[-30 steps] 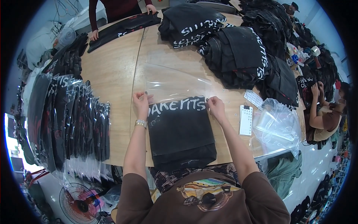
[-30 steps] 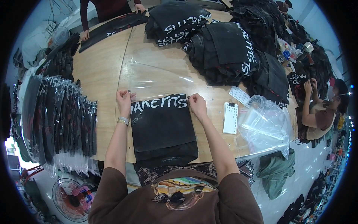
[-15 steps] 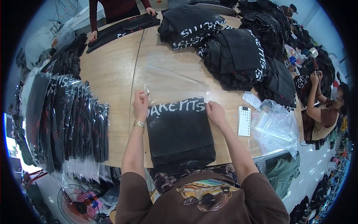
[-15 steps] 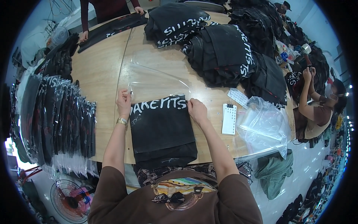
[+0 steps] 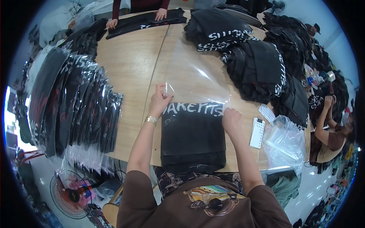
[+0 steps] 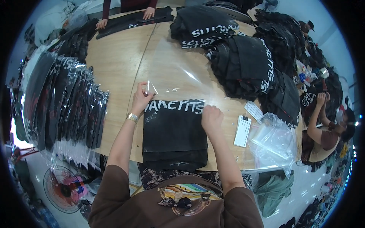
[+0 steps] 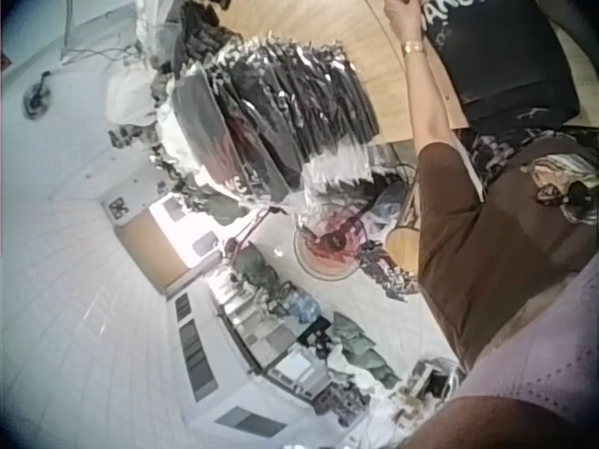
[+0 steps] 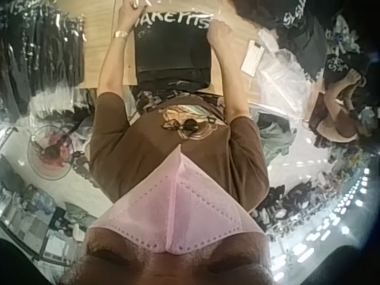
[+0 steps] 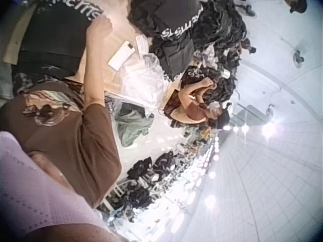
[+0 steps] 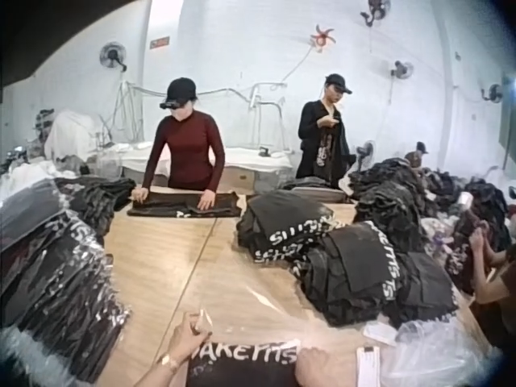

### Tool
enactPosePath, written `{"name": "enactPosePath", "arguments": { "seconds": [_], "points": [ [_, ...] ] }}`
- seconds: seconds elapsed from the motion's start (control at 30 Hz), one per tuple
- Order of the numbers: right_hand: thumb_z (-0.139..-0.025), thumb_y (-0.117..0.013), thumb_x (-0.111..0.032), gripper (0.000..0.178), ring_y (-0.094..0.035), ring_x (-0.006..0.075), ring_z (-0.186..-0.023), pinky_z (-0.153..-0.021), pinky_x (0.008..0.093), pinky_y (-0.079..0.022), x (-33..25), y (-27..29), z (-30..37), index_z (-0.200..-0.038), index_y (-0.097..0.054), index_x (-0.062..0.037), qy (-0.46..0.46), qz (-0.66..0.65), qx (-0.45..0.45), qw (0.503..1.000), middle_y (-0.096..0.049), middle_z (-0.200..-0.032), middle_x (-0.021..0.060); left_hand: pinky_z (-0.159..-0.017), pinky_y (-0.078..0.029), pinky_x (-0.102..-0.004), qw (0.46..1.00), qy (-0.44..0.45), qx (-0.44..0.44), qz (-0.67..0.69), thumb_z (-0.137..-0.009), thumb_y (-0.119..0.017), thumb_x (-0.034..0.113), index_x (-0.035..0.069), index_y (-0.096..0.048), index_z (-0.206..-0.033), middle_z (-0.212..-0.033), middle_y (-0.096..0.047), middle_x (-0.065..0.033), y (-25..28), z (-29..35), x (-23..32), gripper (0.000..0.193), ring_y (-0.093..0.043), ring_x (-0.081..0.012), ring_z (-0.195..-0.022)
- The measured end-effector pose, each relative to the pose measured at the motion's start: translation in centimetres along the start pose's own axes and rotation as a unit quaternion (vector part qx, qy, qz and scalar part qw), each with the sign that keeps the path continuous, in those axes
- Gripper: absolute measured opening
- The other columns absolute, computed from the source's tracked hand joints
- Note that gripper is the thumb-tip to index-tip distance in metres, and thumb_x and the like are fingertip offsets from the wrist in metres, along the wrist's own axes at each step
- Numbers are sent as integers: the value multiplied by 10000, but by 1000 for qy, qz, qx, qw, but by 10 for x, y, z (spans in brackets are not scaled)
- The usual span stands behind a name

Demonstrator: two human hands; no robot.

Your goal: Packaging folded black garments into plastic bags.

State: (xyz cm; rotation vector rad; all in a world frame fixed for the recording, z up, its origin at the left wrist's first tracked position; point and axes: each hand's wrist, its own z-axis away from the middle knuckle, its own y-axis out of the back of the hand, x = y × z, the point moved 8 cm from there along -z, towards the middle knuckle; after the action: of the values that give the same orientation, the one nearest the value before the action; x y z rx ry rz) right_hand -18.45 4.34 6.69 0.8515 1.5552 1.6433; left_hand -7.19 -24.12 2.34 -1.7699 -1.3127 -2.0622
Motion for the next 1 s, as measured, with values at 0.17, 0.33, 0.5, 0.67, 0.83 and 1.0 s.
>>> {"name": "enactPosePath", "arguments": {
  "seconds": [0.17, 0.33, 0.5, 0.67, 0.83, 1.0],
  "points": [
    [-736, -558, -97, 73, -579, 293, -790, -688, 408, -465, -133, 25, -24, -772, -573, -35, 327, -133, 104, 930, -589, -794, 134, -612, -463, -388, 998, -37, -2, -52, -719, -682, 172, 116, -410, -1156, -707, -609, -82, -5, -1, 1, 517, -612, -278, -698],
    [-733, -596, -152, 127, -564, 287, -818, -713, 392, -443, -193, -18, -31, -809, -572, -53, 412, -128, 100, 897, -579, -805, 119, -579, -471, -321, 999, -52, 12, 5, -707, -704, 120, 74, -431, -1131, -666, -589, -71, -3, -3, -3, 507, -594, -186, -624],
    [-727, -592, -158, 138, -536, 259, -851, -735, 385, -401, -188, -14, -29, -839, -587, -78, 387, -118, 123, 906, -554, -861, 97, -576, -473, -284, 999, -30, -13, -34, -701, -706, 109, 28, -563, -935, -687, -607, -71, -4, -5, -9, 286, -591, -146, -622],
    [-699, -594, -125, 104, -524, 266, -832, -721, 392, -388, -165, -1, -21, -794, -576, -87, 327, -215, 215, 895, -533, -820, 94, -538, -452, -225, 986, 17, -37, 160, -751, -638, 69, 20, -595, -848, -685, -605, -11, -8, -10, -35, 116, -561, -74, -630],
    [-698, -625, -153, 201, -526, 254, -843, -754, 392, -389, -147, -6, -29, -887, -588, -95, 225, -182, 258, 922, -549, -855, 86, -529, -435, -199, 964, 137, -113, 198, -824, -598, 122, 31, -623, -870, -690, -584, 24, -22, 8, -39, 105, -526, -42, -603],
    [-755, -624, -193, 415, -515, 242, -975, -872, 409, -341, -139, -19, -24, -1140, -517, -82, 189, -194, 159, 949, -575, -974, 83, -556, -378, -150, 932, 136, -185, 281, -876, -559, 172, 40, -632, -927, -702, -542, 62, -27, 23, -30, 159, -468, 0, -635]
  ]
}}
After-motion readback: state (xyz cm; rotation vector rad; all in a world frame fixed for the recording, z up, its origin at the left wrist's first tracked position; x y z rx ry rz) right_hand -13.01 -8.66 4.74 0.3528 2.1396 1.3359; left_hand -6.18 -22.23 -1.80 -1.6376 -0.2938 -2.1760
